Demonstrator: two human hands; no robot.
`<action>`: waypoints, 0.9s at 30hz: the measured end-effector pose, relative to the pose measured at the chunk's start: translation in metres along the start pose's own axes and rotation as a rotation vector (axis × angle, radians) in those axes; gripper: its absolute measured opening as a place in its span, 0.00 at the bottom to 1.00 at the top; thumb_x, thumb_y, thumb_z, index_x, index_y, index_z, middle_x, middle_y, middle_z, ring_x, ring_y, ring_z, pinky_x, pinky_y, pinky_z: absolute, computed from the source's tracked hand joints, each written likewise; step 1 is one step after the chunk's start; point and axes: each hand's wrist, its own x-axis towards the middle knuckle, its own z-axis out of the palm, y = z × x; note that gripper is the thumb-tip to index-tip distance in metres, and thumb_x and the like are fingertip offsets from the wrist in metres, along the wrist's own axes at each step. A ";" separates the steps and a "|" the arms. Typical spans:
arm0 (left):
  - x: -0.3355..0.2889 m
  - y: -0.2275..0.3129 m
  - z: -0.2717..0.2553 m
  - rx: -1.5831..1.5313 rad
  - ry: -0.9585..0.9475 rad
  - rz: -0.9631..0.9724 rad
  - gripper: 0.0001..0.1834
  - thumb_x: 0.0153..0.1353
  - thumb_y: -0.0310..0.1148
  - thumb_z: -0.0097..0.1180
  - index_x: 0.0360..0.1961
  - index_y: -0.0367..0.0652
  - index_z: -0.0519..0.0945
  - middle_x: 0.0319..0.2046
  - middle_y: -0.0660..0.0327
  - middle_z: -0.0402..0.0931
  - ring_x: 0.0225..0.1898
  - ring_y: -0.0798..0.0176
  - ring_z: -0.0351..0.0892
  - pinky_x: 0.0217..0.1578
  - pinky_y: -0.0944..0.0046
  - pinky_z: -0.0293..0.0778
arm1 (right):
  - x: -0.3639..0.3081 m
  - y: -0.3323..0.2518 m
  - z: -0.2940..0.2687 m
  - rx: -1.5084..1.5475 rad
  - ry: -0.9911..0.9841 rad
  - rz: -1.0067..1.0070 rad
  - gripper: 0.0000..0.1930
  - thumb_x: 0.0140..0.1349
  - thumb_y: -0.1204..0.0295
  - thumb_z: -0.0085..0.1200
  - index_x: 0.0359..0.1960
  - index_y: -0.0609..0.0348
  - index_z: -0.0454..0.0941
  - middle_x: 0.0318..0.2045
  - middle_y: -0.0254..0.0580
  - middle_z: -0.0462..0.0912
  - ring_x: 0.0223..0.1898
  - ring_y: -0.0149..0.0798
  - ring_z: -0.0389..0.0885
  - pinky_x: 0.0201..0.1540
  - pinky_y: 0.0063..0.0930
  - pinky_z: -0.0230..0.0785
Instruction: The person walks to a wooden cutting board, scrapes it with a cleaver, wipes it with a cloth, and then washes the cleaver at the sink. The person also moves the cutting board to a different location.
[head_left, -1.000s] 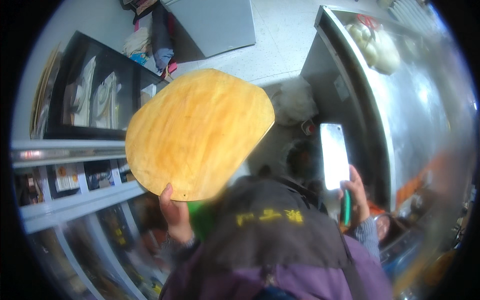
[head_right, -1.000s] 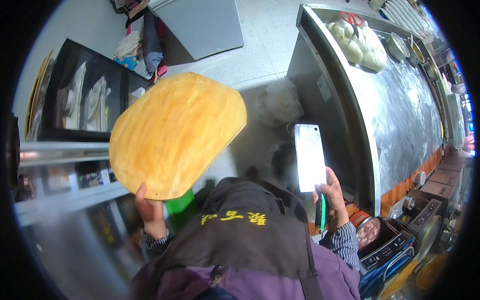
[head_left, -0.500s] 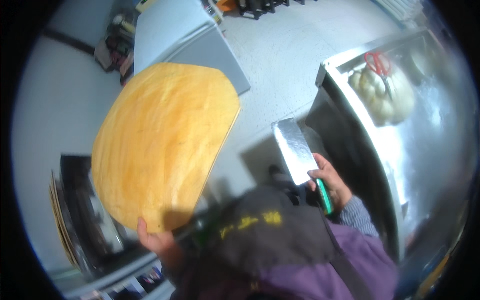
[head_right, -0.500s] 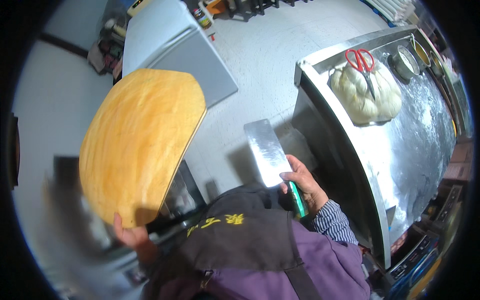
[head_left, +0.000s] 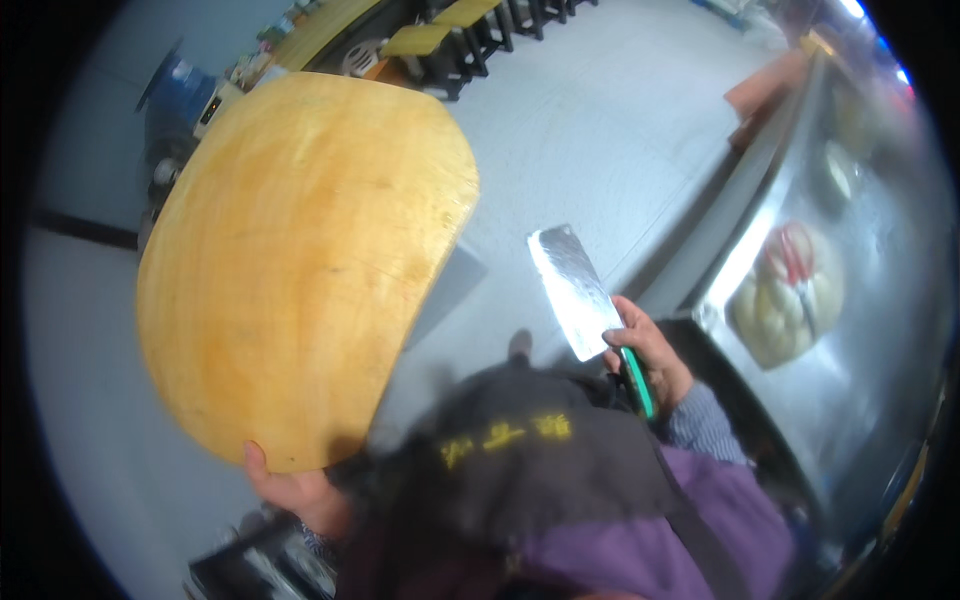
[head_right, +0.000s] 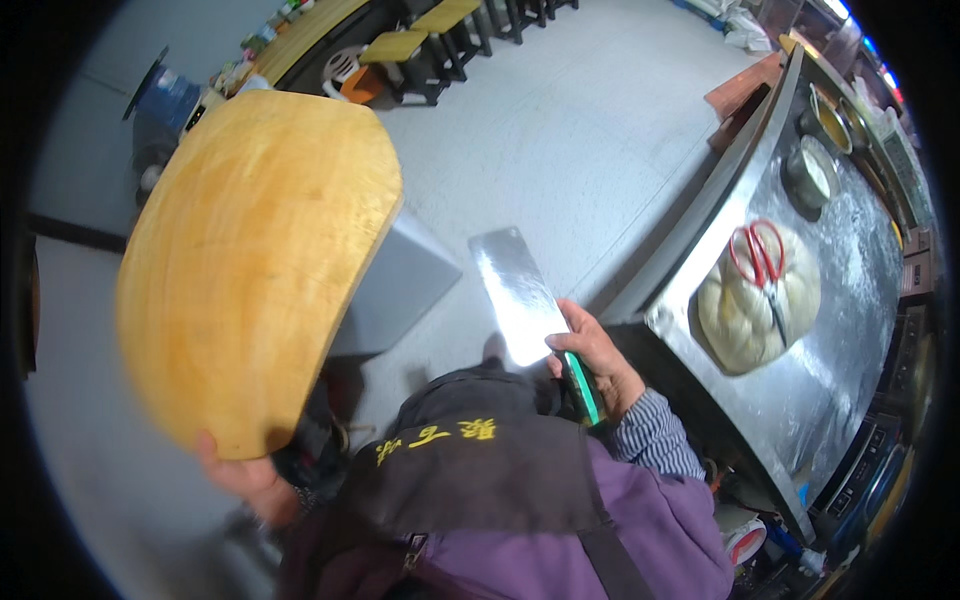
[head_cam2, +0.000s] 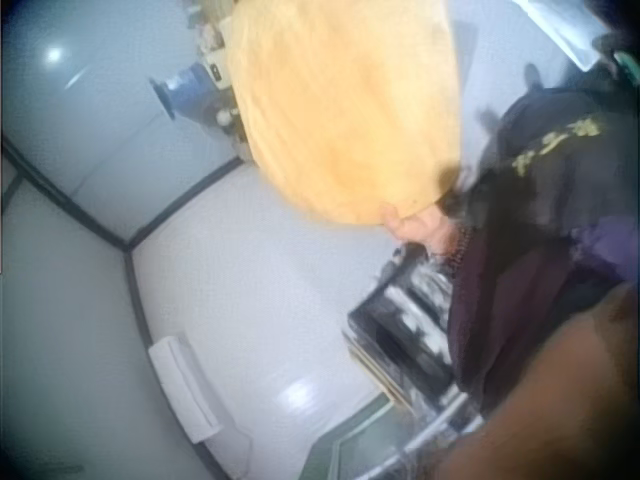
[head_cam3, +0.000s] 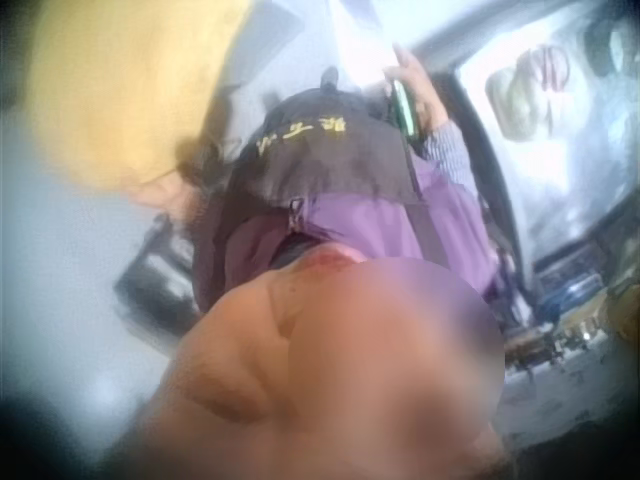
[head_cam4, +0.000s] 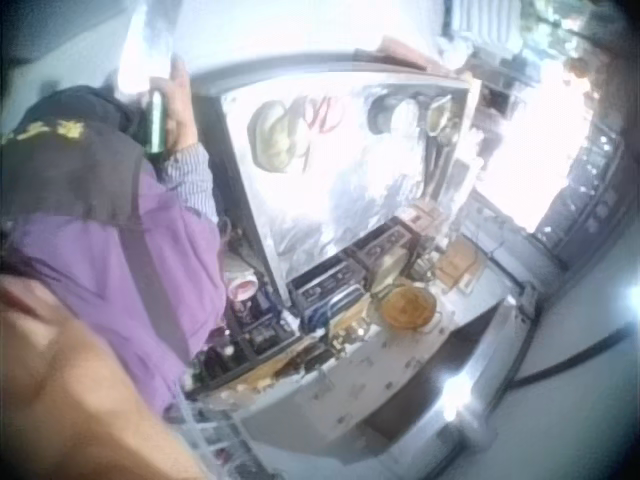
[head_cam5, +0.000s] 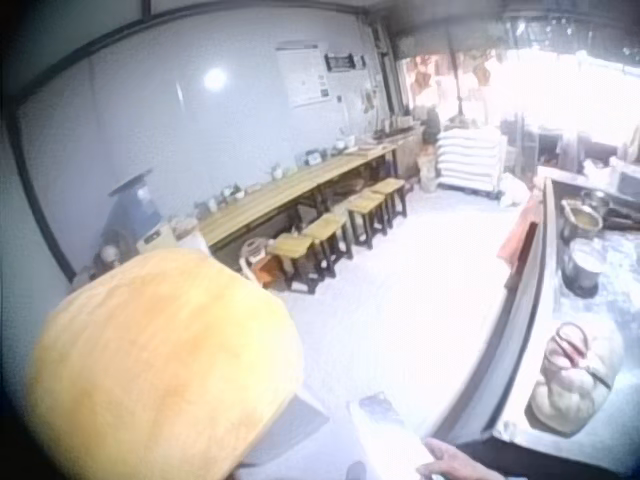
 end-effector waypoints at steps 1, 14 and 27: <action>0.035 -0.011 -0.008 0.043 0.103 0.028 0.29 0.63 0.36 0.40 0.62 0.34 0.54 0.61 0.47 0.57 0.61 0.46 0.58 0.61 0.47 0.54 | 0.018 -0.008 0.005 0.017 0.035 -0.038 0.22 0.50 0.84 0.49 0.50 0.65 0.62 0.30 0.42 0.74 0.15 0.30 0.73 0.16 0.19 0.70; 0.349 -0.208 0.030 0.162 0.246 -0.134 0.25 0.64 0.36 0.42 0.59 0.33 0.60 0.57 0.53 0.64 0.56 0.56 0.65 0.58 0.54 0.61 | 0.105 -0.143 -0.045 0.114 0.546 -0.423 0.22 0.51 0.77 0.52 0.50 0.63 0.63 0.30 0.40 0.74 0.16 0.28 0.70 0.17 0.19 0.66; 0.557 -0.345 0.146 0.160 0.424 -0.205 0.24 0.62 0.33 0.45 0.58 0.33 0.61 0.56 0.54 0.64 0.56 0.56 0.64 0.58 0.55 0.60 | 0.276 -0.404 -0.130 0.181 0.618 -0.486 0.19 0.53 0.79 0.49 0.49 0.59 0.64 0.29 0.33 0.73 0.18 0.25 0.70 0.20 0.17 0.68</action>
